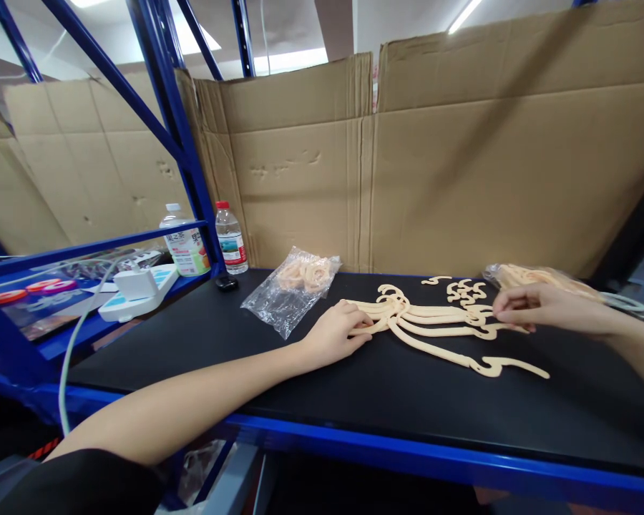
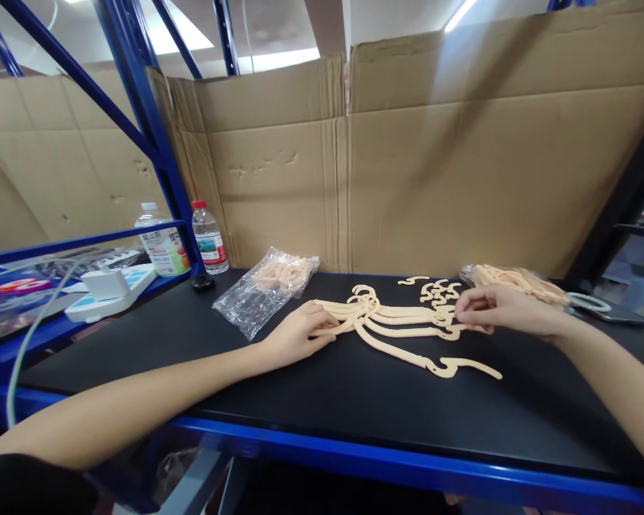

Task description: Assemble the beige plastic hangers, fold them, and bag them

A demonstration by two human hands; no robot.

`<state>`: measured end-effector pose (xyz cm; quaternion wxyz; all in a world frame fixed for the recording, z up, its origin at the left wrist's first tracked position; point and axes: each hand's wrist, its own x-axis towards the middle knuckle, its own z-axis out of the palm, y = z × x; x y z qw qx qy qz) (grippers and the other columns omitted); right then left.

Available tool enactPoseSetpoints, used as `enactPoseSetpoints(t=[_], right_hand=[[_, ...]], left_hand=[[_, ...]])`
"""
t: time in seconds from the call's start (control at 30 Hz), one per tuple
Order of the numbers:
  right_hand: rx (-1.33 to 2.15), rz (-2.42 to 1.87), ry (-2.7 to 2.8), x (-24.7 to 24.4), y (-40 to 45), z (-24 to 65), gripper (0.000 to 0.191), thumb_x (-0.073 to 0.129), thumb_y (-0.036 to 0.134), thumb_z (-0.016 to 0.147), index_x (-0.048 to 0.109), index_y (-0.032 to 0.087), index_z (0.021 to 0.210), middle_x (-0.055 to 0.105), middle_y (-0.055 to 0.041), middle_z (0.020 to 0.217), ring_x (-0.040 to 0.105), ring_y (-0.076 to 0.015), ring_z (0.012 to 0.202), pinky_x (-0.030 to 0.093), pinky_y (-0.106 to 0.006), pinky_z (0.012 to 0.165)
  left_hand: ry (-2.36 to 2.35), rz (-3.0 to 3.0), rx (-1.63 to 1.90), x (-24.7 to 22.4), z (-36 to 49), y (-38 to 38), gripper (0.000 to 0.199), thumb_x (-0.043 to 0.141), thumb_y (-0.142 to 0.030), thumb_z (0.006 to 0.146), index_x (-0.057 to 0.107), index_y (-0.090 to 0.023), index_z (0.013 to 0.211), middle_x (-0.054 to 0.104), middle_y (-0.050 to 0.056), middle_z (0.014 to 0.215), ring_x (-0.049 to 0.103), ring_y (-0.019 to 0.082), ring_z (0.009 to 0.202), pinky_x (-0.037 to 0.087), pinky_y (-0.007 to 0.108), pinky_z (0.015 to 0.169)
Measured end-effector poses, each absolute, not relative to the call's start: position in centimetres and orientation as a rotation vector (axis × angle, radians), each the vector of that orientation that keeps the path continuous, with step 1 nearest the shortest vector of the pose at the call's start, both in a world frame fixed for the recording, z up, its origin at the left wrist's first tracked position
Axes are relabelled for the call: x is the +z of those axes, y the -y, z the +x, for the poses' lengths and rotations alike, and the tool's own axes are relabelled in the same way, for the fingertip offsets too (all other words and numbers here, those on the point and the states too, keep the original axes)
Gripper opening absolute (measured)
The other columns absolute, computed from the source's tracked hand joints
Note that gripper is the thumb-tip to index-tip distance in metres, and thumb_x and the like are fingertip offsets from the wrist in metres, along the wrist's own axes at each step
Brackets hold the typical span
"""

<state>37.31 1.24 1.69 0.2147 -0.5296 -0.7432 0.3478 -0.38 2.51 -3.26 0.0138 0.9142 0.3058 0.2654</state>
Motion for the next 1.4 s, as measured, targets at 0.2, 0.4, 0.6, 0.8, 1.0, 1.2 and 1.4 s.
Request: enactPoseSetpoints(t=[0.2,0.4,0.6,0.8,1.0,1.2,1.4], right_hand=[[0.755,-1.385,2.241,0.2,-1.0,34.4,0.033,0.065,0.051,0.074,0.066,0.018,0.075,0.062,-0.0047,0.067,0.053,-0.0147,0.061,0.039,-0.026,0.056],[0.586,-1.313,2.513,-0.6,0.1,32.6,0.024,0.073,0.041,0.068,0.067,0.020,0.076,0.055,0.0005,0.065,0.050,-0.0132,0.061,0.038,-0.024,0.056],[0.553,-1.214,2.658,-0.4,0.7,32.1,0.010,0.065,0.030,0.072,0.067,0.020,0.074,0.056,-0.0008,0.070,0.053,-0.0136,0.066,0.042,-0.025,0.064],[0.289,-1.282,2.570,-1.1,-0.2,33.4,0.003,0.058,0.017,0.067,0.059,0.019,0.068,0.053,0.0022,0.062,0.046,-0.0109,0.055,0.035,-0.023,0.054],[0.262,-1.275,2.485,-0.9,-0.7,33.7,0.004,0.058,0.021,0.072,0.056,0.020,0.075,0.049,0.0037,0.058,0.043,-0.0106,0.053,0.034,-0.022,0.052],[0.250,-1.260,2.550,-1.0,-0.5,33.3,0.013,0.060,0.031,0.077,0.055,0.019,0.077,0.050,0.0022,0.062,0.045,-0.0115,0.055,0.035,-0.023,0.053],[0.298,-1.266,2.597,-1.0,-0.6,33.1,0.016,0.059,0.033,0.078,0.055,0.018,0.076,0.051,0.0018,0.063,0.046,-0.0117,0.056,0.036,-0.023,0.054]], left_hand=[[-1.018,2.853,0.852,-3.3,-0.4,-2.3,0.020,0.068,-0.025,0.078,0.060,-0.020,0.095,0.064,0.004,0.097,0.055,0.021,0.094,0.045,0.033,0.081],[-0.980,2.866,0.860,-3.1,-0.3,-2.3,0.015,0.069,-0.020,0.076,0.062,-0.019,0.090,0.065,0.003,0.090,0.056,0.020,0.088,0.044,0.032,0.077],[-0.960,2.866,0.906,-3.0,-0.2,-2.3,0.011,0.069,-0.018,0.077,0.062,-0.018,0.086,0.067,0.001,0.088,0.056,0.019,0.086,0.043,0.031,0.076],[-0.946,2.881,0.875,-3.0,-0.2,-2.3,0.012,0.067,-0.015,0.079,0.063,-0.018,0.090,0.066,0.003,0.092,0.056,0.020,0.092,0.044,0.032,0.081],[-1.000,2.876,0.895,-3.0,-0.2,-2.1,0.012,0.063,-0.017,0.080,0.062,-0.018,0.092,0.064,0.005,0.096,0.055,0.021,0.091,0.045,0.033,0.081],[-0.993,2.852,0.906,-3.0,-0.2,-1.9,0.012,0.064,-0.021,0.080,0.062,-0.019,0.092,0.064,0.003,0.095,0.054,0.020,0.091,0.045,0.033,0.082],[-1.003,2.861,0.890,-2.9,-0.2,-1.9,0.012,0.064,-0.019,0.079,0.062,-0.019,0.091,0.064,0.003,0.097,0.055,0.020,0.090,0.045,0.033,0.082]])
